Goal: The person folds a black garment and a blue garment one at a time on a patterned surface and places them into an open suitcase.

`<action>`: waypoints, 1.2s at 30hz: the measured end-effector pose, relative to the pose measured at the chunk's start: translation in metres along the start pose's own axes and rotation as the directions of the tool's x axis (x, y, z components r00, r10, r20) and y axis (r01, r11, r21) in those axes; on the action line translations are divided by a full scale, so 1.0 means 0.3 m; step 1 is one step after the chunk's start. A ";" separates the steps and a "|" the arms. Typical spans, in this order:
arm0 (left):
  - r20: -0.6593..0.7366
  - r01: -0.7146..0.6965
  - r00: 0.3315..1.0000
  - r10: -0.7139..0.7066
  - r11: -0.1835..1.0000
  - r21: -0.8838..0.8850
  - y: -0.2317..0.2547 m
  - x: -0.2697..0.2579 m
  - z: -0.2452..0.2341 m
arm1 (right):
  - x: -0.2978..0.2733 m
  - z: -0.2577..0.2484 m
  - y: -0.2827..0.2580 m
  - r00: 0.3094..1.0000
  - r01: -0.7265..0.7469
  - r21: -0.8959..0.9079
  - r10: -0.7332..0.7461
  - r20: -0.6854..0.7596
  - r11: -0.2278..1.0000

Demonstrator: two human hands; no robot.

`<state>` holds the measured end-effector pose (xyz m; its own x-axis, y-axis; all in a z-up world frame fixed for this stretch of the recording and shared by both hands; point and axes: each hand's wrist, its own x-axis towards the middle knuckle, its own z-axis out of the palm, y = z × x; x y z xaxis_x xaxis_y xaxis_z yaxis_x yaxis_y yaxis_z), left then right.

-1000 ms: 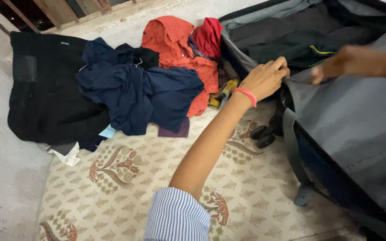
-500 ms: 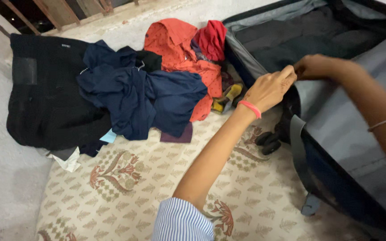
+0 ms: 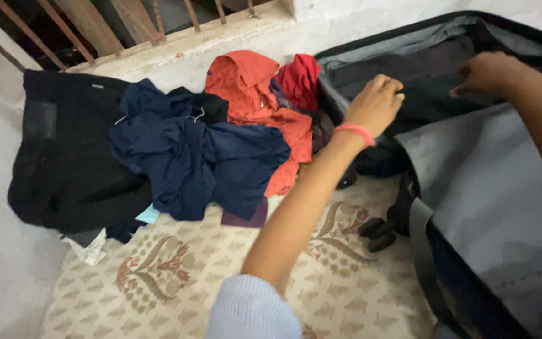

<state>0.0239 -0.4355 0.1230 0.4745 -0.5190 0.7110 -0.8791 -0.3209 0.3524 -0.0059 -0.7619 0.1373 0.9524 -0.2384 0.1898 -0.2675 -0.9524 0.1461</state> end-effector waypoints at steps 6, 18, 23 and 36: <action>0.139 0.329 0.889 -0.437 0.819 0.469 0.028 0.087 0.301 | 0.121 0.229 0.058 0.942 0.297 0.174 -0.318 0.111 0.939; 0.405 0.322 0.679 -0.612 0.745 0.584 0.036 -0.023 0.236 | -0.161 -0.056 -0.115 0.855 -0.180 0.420 -0.069 0.513 0.889; 0.364 0.323 0.709 -0.604 0.737 0.594 0.030 -0.038 0.243 | -0.101 0.092 -0.041 0.884 0.000 0.273 -0.128 0.450 0.962; 0.402 -0.205 0.897 -0.186 0.630 0.749 -0.347 0.030 0.063 | -0.024 0.135 -0.079 0.964 -0.152 0.456 0.028 0.266 0.877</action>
<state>0.1204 -0.4217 0.0812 0.6070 -0.7240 0.3276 -0.6171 -0.6892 -0.3797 -0.0005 -0.7453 0.0931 0.9490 -0.3073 -0.0707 -0.3123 -0.8857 -0.3436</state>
